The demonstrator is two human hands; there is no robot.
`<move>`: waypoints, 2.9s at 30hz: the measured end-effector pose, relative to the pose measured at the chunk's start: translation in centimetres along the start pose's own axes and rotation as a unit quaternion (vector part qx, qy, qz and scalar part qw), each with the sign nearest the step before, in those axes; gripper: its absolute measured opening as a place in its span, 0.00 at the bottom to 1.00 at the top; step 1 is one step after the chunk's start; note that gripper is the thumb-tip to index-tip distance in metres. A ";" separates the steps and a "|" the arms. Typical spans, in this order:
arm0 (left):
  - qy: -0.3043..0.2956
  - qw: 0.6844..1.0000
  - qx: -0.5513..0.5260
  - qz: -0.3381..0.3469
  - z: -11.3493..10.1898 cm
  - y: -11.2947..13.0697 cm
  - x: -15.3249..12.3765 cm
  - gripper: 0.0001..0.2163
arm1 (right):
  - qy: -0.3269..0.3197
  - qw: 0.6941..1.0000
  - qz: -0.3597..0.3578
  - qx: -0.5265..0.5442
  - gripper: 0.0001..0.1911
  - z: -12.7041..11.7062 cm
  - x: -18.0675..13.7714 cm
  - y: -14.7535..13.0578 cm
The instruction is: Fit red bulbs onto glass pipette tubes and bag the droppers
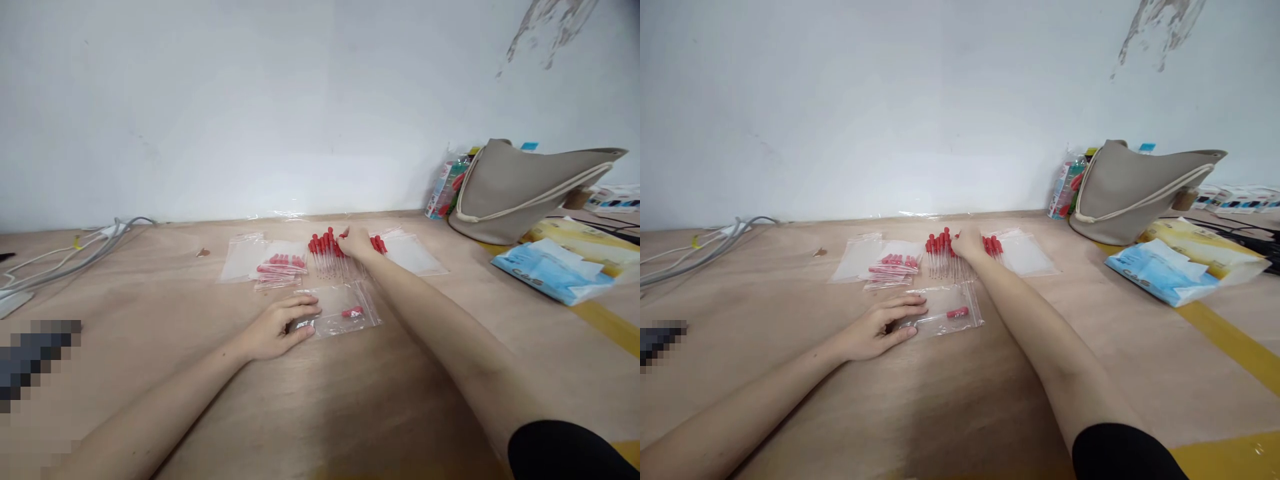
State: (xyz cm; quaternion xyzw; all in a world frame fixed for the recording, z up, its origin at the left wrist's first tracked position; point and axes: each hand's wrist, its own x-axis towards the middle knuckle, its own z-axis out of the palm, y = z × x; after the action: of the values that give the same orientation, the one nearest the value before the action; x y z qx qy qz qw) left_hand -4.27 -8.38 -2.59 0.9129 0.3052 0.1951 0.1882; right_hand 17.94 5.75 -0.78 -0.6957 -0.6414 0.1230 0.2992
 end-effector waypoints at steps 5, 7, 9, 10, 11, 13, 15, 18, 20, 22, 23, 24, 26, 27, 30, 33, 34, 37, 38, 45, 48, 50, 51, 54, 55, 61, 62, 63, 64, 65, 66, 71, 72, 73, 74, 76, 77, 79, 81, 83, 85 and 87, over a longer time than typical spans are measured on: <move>-0.002 1.000 0.002 -0.009 0.0 0.0 0.0 0.17 | 0.097 0.984 -0.045 0.143 0.12 -2.2 -1.5 0.6; -0.004 1.000 0.005 -0.011 0.0 -0.1 0.0 0.17 | 0.130 0.955 -0.078 0.256 0.12 -3.5 -2.9 1.8; -0.002 1.000 0.008 -0.006 0.0 -0.1 0.1 0.17 | 0.133 0.925 -0.070 0.348 0.13 -4.5 -4.8 3.4; -0.001 1.000 0.009 -0.002 0.1 -0.1 0.1 0.17 | 0.126 0.915 -0.055 0.379 0.14 -5.0 -5.9 4.4; 0.001 1.000 0.011 0.001 0.1 -0.1 0.2 0.17 | 0.123 0.908 -0.036 0.398 0.14 -5.3 -6.9 5.3; 0.002 1.000 0.013 0.004 0.1 0.0 0.3 0.17 | 0.127 0.892 0.008 0.435 0.15 -5.5 -8.6 6.9; 0.001 1.000 0.015 0.000 0.2 0.0 0.4 0.17 | 0.130 0.871 0.049 0.471 0.14 -5.4 -9.8 8.0; -0.004 1.000 0.018 -0.005 0.2 0.2 0.5 0.17 | 0.106 0.839 0.115 0.521 0.12 -4.8 -10.7 8.0; -0.008 1.000 0.023 -0.010 0.1 0.3 0.5 0.18 | 0.073 0.814 0.154 0.556 0.12 -4.4 -11.1 7.4; -0.007 0.999 0.029 -0.018 0.1 0.5 0.6 0.20 | 0.031 0.793 0.176 0.583 0.12 -4.3 -11.6 6.8; -0.006 0.999 0.032 -0.022 0.1 0.6 0.6 0.21 | 0.001 0.791 0.177 0.586 0.12 -4.3 -11.8 6.6; -0.005 0.999 0.034 -0.027 0.0 0.6 0.6 0.22 | -0.033 0.797 0.171 0.579 0.12 -4.4 -12.1 6.5; -0.004 0.999 0.038 -0.033 0.0 0.7 0.6 0.23 | -0.111 0.826 0.137 0.536 0.12 -4.6 -12.4 6.7; -0.005 0.999 0.038 -0.034 0.0 0.7 0.6 0.23 | -0.149 0.845 0.112 0.502 0.13 -4.6 -12.5 6.9; -0.006 0.999 0.037 -0.034 0.1 0.7 0.6 0.23 | -0.204 0.895 0.029 0.395 0.14 -4.5 -12.3 7.5; -0.005 0.999 0.037 -0.033 0.1 0.7 0.6 0.22 | -0.193 0.928 -0.034 0.317 0.13 -3.9 -12.1 7.5; -0.005 0.999 0.037 -0.033 0.2 0.7 0.6 0.22 | -0.182 0.935 -0.059 0.299 0.12 -3.7 -12.1 7.4; 0.001 0.999 0.040 -0.026 0.2 0.6 0.7 0.22 | -0.149 0.942 -0.162 0.255 0.10 -3.4 -12.4 7.0; 0.002 0.999 0.042 -0.022 0.2 0.6 0.7 0.22 | -0.146 0.939 -0.190 0.246 0.10 -3.5 -12.4 6.9; -0.018 0.999 0.037 -0.018 0.2 0.2 0.7 0.19 | -0.033 0.983 -0.123 0.135 0.08 -5.1 -8.9 7.3; -0.022 0.999 0.020 -0.011 0.3 0.0 0.7 0.19 | 0.023 0.991 -0.134 0.000 0.08 -5.5 -6.2 6.4; -0.024 1.000 0.010 -0.009 0.3 -0.1 0.6 0.19 | 0.037 0.988 -0.126 -0.085 0.11 -5.2 -4.6 5.4; -0.024 1.000 0.007 -0.007 0.3 -0.1 0.6 0.19 | 0.040 0.984 -0.123 -0.122 0.13 -5.0 -4.0 4.8; -0.022 1.000 0.003 -0.002 0.3 -0.2 0.6 0.19 | 0.032 0.971 -0.122 -0.205 0.16 -4.2 -2.3 3.4; -0.022 1.000 0.005 -0.002 0.3 -0.2 0.6 0.19 | 0.021 0.967 -0.120 -0.224 0.17 -4.0 -1.8 3.1; -0.029 0.999 0.025 -0.006 0.4 -0.2 0.6 0.19 | -0.026 0.974 -0.076 -0.213 0.14 -3.4 0.1 2.9; -0.029 0.999 0.025 -0.007 0.4 -0.2 0.6 0.19 | -0.021 0.978 -0.066 -0.194 0.13 -3.5 0.3 3.0; -0.029 0.999 0.024 -0.008 0.3 -0.2 0.6 0.19 | -0.013 0.983 -0.058 -0.171 0.12 -3.6 0.5 3.1; -0.028 0.999 0.023 -0.008 0.3 -0.1 0.6 0.19 | -0.007 0.988 -0.056 -0.140 0.11 -3.8 0.5 3.2; -0.028 0.999 0.021 -0.008 0.3 -0.1 0.6 0.19 | 0.000 0.993 -0.061 -0.102 0.11 -4.0 0.5 3.3; -0.029 0.999 0.020 -0.009 0.3 -0.1 0.6 0.19 | 0.009 0.996 -0.070 -0.055 0.11 -4.3 0.5 3.4; -0.025 0.999 0.022 -0.005 0.3 -0.2 0.6 0.19 | 0.049 0.952 -0.089 0.289 0.13 -6.4 -2.2 4.7; -0.022 0.999 0.023 -0.003 0.3 -0.2 0.6 0.19 | 0.061 0.933 -0.084 0.344 0.15 -6.8 -3.2 5.1; -0.020 1.000 0.024 0.000 0.3 -0.2 0.6 0.19 | 0.085 0.917 -0.077 0.382 0.16 -7.0 -4.3 5.6; -0.018 0.999 0.026 0.001 0.3 -0.2 0.6 0.19 | 0.105 0.906 -0.064 0.405 0.18 -7.1 -5.3 6.1; -0.017 0.999 0.033 -0.002 0.3 0.0 0.6 0.19 | 0.120 0.891 -0.034 0.436 0.19 -7.0 -7.2 7.2; -0.017 0.999 0.036 -0.005 0.3 0.1 0.6 0.19 | 0.119 0.884 -0.013 0.452 0.19 -6.8 -7.9 7.7; -0.020 0.999 0.039 -0.011 0.2 0.3 0.7 0.19 | 0.102 0.865 0.032 0.491 0.19 -6.1 -8.9 8.3; -0.021 0.999 0.037 -0.015 0.1 0.4 0.7 0.18 | 0.085 0.844 0.073 0.525 0.17 -5.3 -9.4 8.5; -0.018 0.999 0.033 -0.010 0.0 0.4 0.7 0.18 | 0.069 0.827 0.103 0.548 0.15 -4.6 -9.8 8.2; -0.014 0.999 0.032 -0.004 0.0 0.5 0.7 0.19 | 0.044 0.816 0.122 0.563 0.14 -4.2 -10.2 7.8; -0.009 0.999 0.038 -0.008 0.0 0.5 0.7 0.21 | 0.013 0.814 0.125 0.567 0.14 -3.9 -10.7 7.5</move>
State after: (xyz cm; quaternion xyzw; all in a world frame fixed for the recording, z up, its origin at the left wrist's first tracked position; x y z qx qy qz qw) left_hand -3.51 -8.25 -2.18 0.9186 0.3178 0.1739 0.1576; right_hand 24.73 -5.57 -4.30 -0.4783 -0.3611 0.4928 0.6309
